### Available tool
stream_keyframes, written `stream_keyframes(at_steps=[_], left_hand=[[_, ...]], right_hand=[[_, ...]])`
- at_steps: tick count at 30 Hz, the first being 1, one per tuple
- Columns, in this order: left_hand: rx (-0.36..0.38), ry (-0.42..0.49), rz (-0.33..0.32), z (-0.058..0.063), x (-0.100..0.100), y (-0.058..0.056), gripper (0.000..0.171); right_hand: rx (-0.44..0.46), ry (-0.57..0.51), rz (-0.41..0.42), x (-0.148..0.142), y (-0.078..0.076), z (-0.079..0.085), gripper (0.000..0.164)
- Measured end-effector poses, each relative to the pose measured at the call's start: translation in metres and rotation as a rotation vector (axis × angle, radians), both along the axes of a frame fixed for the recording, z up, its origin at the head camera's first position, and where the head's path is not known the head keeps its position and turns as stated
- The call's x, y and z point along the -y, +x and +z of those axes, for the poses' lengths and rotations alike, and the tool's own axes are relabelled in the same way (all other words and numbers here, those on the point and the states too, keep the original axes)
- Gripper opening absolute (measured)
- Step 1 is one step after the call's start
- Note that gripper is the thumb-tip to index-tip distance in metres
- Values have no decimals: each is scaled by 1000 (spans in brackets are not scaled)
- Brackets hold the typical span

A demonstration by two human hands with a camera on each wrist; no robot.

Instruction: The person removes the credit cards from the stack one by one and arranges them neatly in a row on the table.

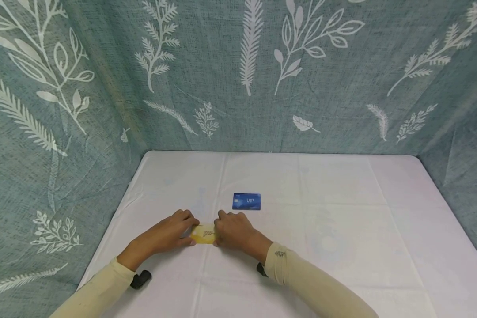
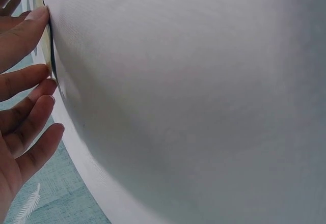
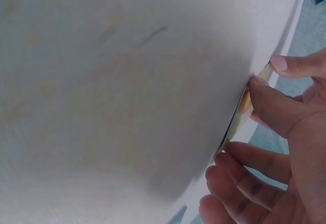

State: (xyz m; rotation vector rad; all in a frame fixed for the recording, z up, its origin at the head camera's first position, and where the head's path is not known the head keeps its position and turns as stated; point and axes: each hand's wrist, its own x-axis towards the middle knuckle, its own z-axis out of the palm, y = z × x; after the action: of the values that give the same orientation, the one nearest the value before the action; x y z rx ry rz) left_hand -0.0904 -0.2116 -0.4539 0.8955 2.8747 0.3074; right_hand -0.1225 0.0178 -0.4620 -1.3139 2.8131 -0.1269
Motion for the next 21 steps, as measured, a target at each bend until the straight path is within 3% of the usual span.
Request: stream_keyframes(at_steps=[21], left_hand=[[0,3,-13,3,-2,-2,43]], right_hand=[[-21,-13,11,-2,-1,-2,43]])
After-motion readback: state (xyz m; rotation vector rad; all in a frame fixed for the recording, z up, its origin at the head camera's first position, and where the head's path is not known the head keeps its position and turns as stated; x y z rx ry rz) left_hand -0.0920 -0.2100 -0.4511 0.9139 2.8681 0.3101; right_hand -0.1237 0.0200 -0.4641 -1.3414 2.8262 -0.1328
